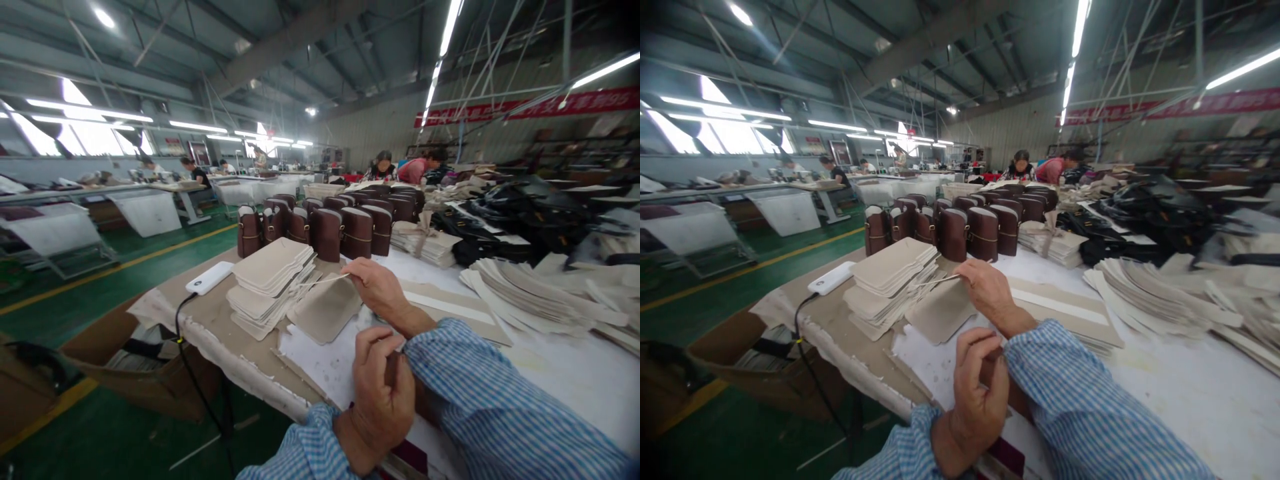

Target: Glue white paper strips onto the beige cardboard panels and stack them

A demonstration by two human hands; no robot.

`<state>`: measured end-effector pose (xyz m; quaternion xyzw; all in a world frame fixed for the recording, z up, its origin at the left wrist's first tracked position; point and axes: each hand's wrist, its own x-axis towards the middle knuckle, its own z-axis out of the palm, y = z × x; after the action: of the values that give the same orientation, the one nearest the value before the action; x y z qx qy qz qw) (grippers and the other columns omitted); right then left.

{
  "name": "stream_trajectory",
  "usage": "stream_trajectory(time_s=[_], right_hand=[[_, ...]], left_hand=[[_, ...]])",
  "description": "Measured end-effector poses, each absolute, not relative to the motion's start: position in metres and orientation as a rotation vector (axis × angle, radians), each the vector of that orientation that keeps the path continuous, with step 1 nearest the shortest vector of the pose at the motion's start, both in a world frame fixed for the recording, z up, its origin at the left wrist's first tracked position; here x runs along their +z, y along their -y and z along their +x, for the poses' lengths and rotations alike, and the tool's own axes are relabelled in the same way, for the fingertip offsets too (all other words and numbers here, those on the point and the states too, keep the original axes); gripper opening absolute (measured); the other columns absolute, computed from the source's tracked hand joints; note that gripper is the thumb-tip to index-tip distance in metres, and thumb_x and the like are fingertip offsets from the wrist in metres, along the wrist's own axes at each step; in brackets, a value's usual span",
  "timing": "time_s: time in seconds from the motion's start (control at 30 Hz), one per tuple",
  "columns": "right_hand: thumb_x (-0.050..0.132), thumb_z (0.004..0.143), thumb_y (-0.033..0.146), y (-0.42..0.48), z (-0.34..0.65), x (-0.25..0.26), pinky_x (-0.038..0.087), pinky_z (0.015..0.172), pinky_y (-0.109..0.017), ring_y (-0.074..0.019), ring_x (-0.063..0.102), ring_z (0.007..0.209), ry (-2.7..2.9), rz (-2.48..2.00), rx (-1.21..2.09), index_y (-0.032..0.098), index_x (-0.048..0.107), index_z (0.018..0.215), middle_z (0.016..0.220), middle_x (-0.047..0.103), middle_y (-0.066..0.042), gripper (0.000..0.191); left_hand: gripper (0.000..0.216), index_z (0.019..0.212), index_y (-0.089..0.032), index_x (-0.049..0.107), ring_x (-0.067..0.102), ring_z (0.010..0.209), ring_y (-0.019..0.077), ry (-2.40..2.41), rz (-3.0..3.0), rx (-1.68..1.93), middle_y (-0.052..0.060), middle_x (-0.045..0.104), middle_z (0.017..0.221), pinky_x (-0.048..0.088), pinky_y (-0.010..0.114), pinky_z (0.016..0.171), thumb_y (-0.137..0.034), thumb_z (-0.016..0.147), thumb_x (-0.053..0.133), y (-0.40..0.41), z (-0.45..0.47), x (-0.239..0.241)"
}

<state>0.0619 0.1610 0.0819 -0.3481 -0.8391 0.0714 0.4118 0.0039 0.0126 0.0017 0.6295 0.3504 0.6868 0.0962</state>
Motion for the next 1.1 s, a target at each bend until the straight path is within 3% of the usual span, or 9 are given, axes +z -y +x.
stream_trajectory(time_s=[0.13, 0.23, 0.33, 0.47, 0.63, 0.77, 0.83, 0.93, 1.1], right_hand=[[0.054, 0.097, 0.028, -0.162, 0.074, 0.094, 0.053, 0.084, -0.038, -0.0221, 0.066, 0.087, 1.866, -0.861, 0.255, 0.022, 0.072, 0.101, 0.098, 0.075, -0.007, 0.019], [0.068, 0.089, 0.038, -0.147, 0.091, 0.106, 0.055, 0.086, -0.04, -0.0218, 0.068, 0.088, 1.564, -0.807, 0.581, 0.024, 0.07, 0.099, 0.101, 0.075, -0.005, 0.018], [0.082, 0.074, 0.04, -0.114, 0.12, 0.117, 0.056, 0.086, -0.041, -0.0246, 0.069, 0.095, 1.392, -0.71, 0.901, 0.026, 0.069, 0.084, 0.104, 0.075, -0.005, 0.021], [0.084, 0.069, 0.049, -0.059, 0.174, 0.12, 0.056, 0.073, -0.038, -0.028, 0.068, 0.093, 1.38, -0.796, 0.987, 0.027, 0.068, 0.075, 0.099, 0.073, -0.008, 0.027], [0.08, 0.068, 0.04, -0.003, 0.236, 0.09, 0.052, 0.063, -0.036, -0.0262, 0.065, 0.081, 1.361, -1.054, 1.123, 0.025, 0.066, 0.069, 0.094, 0.07, -0.008, 0.02], [0.073, 0.068, 0.035, 0.032, 0.268, 0.067, 0.052, 0.061, -0.036, -0.0237, 0.064, 0.075, 1.244, -1.148, 1.234, 0.024, 0.061, 0.073, 0.101, 0.07, -0.009, 0.017], [0.073, 0.067, 0.037, 0.044, 0.277, 0.062, 0.053, 0.059, -0.036, -0.024, 0.065, 0.074, 1.197, -1.163, 1.236, 0.024, 0.059, 0.073, 0.103, 0.072, -0.01, 0.02], [0.074, 0.07, 0.037, 0.054, 0.283, 0.057, 0.058, 0.066, -0.038, -0.0276, 0.07, 0.085, 1.019, -1.198, 1.183, 0.024, 0.065, 0.082, 0.11, 0.075, -0.01, 0.02], [0.058, 0.094, 0.059, 0.069, 0.29, 0.043, 0.063, 0.075, -0.044, -0.0301, 0.076, 0.091, 0.562, -1.262, 1.324, 0.023, 0.066, 0.116, 0.112, 0.079, -0.013, 0.043]], left_hand=[[0.031, 0.126, -0.023, 0.062, 0.062, 0.117, 0.0214, -1.032, 1.713, 2.013, 0.011, 0.061, 0.124, 0.054, 0.04, 0.103, -0.013, 0.101, 0.047, -0.012, 0.001, 0.002], [0.027, 0.118, -0.022, 0.069, 0.062, 0.116, 0.0228, -0.954, 1.468, 1.901, 0.011, 0.065, 0.119, 0.05, 0.042, 0.105, -0.036, 0.105, 0.05, -0.014, 0.001, 0.004], [0.05, 0.11, -0.019, 0.07, 0.067, 0.09, 0.0219, -0.863, 1.101, 1.699, 0.009, 0.072, 0.097, 0.055, 0.038, 0.083, -0.064, 0.099, 0.052, -0.023, 0.003, 0.006], [0.062, 0.103, -0.018, 0.067, 0.062, 0.059, 0.0191, -0.77, 0.852, 1.47, 0.004, 0.069, 0.071, 0.047, 0.03, 0.053, -0.074, 0.093, 0.043, -0.036, 0.004, 0.011], [0.054, 0.106, -0.022, 0.067, 0.068, 0.068, 0.0209, -0.689, 0.667, 1.208, 0.001, 0.073, 0.078, 0.052, 0.029, 0.056, -0.072, 0.088, 0.056, -0.039, -0.004, 0.019], [0.072, 0.106, -0.019, 0.072, 0.071, 0.072, 0.0248, -0.705, 0.68, 0.958, 0.007, 0.077, 0.084, 0.057, 0.035, 0.059, -0.086, 0.082, 0.056, -0.038, -0.006, 0.022], [0.066, 0.1, -0.017, 0.073, 0.069, 0.066, 0.0215, -0.773, 0.792, 0.87, 0.006, 0.076, 0.08, 0.054, 0.03, 0.055, -0.078, 0.075, 0.071, -0.038, -0.004, 0.023], [0.048, 0.096, -0.014, 0.073, 0.061, 0.055, 0.0137, -0.836, 0.943, 0.799, 0.004, 0.073, 0.073, 0.044, 0.021, 0.045, -0.047, 0.064, 0.089, -0.037, 0.001, 0.022], [0.042, 0.1, -0.012, 0.073, 0.062, 0.056, 0.0135, -0.937, 1.067, 0.792, 0.002, 0.073, 0.071, 0.044, 0.019, 0.044, -0.038, 0.069, 0.083, -0.027, 0.009, 0.02]])
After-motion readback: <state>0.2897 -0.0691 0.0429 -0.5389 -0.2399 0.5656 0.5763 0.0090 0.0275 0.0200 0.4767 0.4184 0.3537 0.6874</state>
